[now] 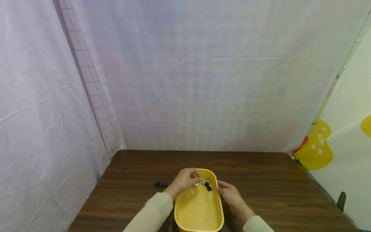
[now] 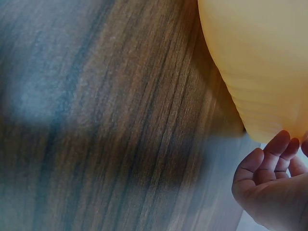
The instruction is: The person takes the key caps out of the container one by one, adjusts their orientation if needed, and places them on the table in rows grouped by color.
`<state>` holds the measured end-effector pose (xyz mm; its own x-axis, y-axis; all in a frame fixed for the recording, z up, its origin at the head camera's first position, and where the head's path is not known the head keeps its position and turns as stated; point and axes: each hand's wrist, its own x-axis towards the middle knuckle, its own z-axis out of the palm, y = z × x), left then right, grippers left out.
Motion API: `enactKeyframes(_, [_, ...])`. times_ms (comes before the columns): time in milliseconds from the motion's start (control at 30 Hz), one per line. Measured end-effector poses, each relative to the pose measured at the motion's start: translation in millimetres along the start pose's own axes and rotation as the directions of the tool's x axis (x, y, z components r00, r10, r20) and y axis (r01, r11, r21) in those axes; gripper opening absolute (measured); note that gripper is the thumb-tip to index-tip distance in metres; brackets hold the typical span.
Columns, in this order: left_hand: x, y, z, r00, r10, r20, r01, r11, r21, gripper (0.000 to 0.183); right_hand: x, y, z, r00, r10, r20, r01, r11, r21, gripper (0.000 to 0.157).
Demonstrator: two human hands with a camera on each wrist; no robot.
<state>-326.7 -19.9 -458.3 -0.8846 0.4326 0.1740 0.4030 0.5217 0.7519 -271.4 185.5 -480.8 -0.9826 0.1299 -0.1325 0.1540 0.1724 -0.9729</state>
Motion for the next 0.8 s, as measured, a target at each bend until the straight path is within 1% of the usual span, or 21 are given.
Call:
enactKeyframes(67, [-0.9,0.0,-0.3,1.000,-0.008,-0.003,0.008,1.000,-0.024,0.006,-0.5,-0.2,0.3,1.000,0.000,-0.002,0.000,1.000,0.005,0.046])
enactKeyframes(200, [-1.4,-1.0,-2.8,1.000,-0.014,-0.024,0.013,0.999,-0.039,0.006,-0.8,-0.5,0.8,1.000,0.003,-0.005,-0.003,1.000,0.007,0.045])
enactKeyframes(267, [-2.1,-2.2,-5.8,0.999,-0.022,-0.038,0.020,0.999,-0.040,0.012,-0.7,-0.4,1.2,1.000,0.001,-0.002,-0.001,1.000,0.015,0.045])
enactKeyframes(400, [-4.1,-5.9,-15.7,0.996,-0.059,-0.060,0.056,0.997,-0.044,0.032,-0.8,-0.2,1.6,1.000,-0.005,0.006,0.005,1.000,0.025,0.044])
enactKeyframes(467, [-5.4,-8.1,-23.4,0.994,-0.072,-0.079,0.069,0.997,-0.041,0.035,-0.9,-0.7,1.6,1.000,-0.004,0.002,0.004,1.000,0.013,0.044])
enactKeyframes(533, [-6.9,-11.9,-31.9,0.991,-0.068,-0.111,0.065,0.997,-0.036,0.031,-1.1,-1.5,1.4,1.000,-0.004,0.000,0.004,1.000,-0.005,0.044])
enactKeyframes(667, [-12.2,-23.5,-52.5,0.981,-0.060,-0.183,0.057,0.998,-0.022,0.024,-0.7,-2.4,1.4,1.000,-0.005,0.000,0.005,1.000,-0.004,0.044])
enactKeyframes(800, [-21.4,-40.5,-74.7,0.966,-0.101,-0.239,0.096,0.995,-0.031,0.024,-0.3,-2.0,2.2,1.000,-0.001,0.000,0.001,1.000,0.018,0.044])
